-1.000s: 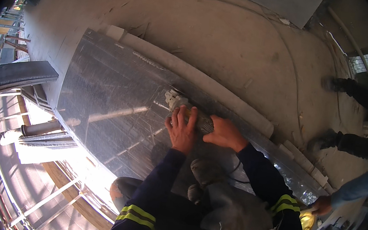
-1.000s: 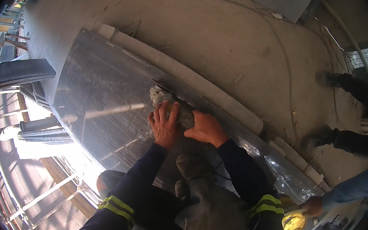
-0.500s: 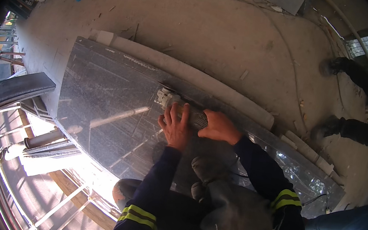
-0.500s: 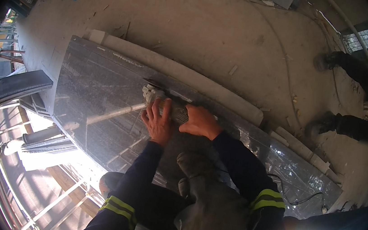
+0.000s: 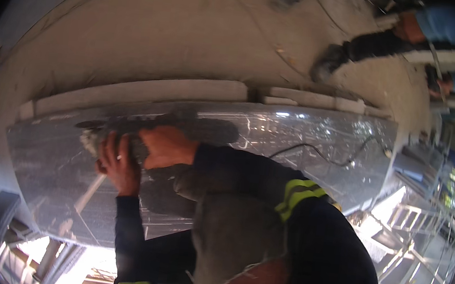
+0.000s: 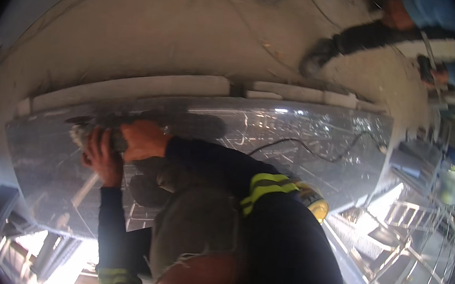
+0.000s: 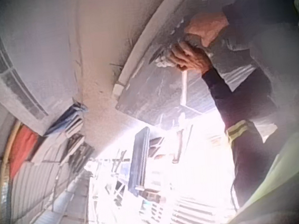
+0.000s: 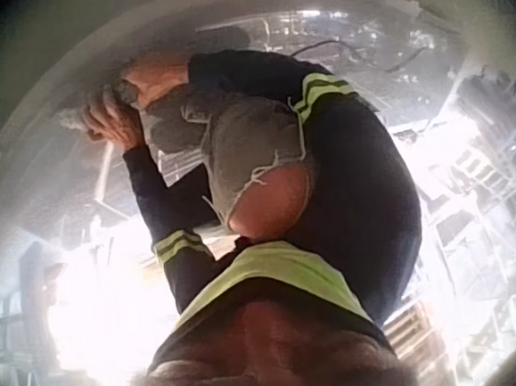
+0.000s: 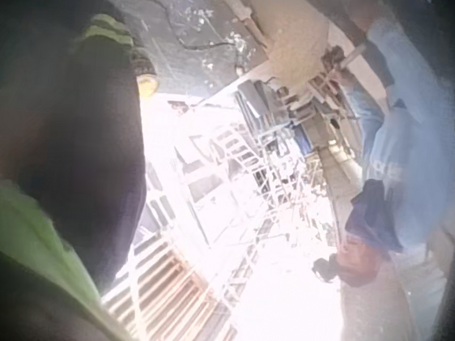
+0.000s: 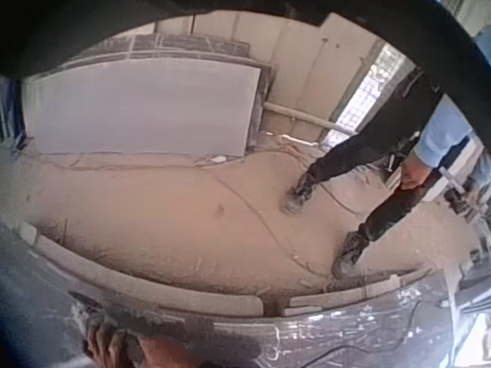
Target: The person kneels on the floor and uses an angle grinder to grind the surface of a large stone slab. They move the tool back and forth along the slab, generating dust as they work.
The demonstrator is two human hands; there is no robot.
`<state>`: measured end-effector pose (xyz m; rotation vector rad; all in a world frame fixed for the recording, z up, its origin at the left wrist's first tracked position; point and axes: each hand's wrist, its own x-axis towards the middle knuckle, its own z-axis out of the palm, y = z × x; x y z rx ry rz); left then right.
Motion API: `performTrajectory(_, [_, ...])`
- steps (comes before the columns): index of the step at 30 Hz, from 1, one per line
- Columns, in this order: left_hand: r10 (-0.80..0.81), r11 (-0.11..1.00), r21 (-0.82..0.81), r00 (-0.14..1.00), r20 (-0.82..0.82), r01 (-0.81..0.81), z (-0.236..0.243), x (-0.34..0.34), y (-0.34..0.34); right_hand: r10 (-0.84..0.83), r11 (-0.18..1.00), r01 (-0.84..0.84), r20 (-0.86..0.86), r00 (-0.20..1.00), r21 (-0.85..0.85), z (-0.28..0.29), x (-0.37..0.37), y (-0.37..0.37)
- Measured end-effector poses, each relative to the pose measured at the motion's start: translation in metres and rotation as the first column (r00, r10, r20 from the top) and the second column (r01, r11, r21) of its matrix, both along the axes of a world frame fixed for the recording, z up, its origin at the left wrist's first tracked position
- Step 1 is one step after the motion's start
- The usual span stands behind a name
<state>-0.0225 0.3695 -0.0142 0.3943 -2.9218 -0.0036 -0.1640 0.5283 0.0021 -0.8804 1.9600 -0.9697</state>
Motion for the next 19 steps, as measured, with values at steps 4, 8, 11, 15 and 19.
performTrajectory(4, [-0.095,0.995,-0.017,0.975,-0.201,0.093,0.05,0.014,-0.022,-0.03,0.998,0.032,0.03,0.999,-0.061,0.023,0.004,-0.017])
performTrajectory(8, [0.013,0.938,0.347,1.0,-0.006,-0.011,0.093,0.052,-0.07,-0.065,0.994,0.07,0.055,0.996,-0.087,0.052,-0.021,-0.013])
performTrajectory(11, [0.031,0.79,0.569,0.942,0.335,-0.228,0.114,0.105,-0.127,0.029,0.998,-0.029,0.008,1.0,-0.062,0.085,-0.061,0.002])
performTrajectory(15, [0.299,0.655,0.531,0.83,0.471,-0.538,0.085,0.24,-0.162,0.153,0.988,-0.154,-0.049,0.987,-0.008,0.134,-0.109,0.033])
performTrajectory(19, [0.103,-0.013,0.731,0.726,0.68,-0.682,-0.018,0.389,-0.157,0.116,0.99,-0.119,0.051,0.992,0.078,0.166,-0.12,0.049])
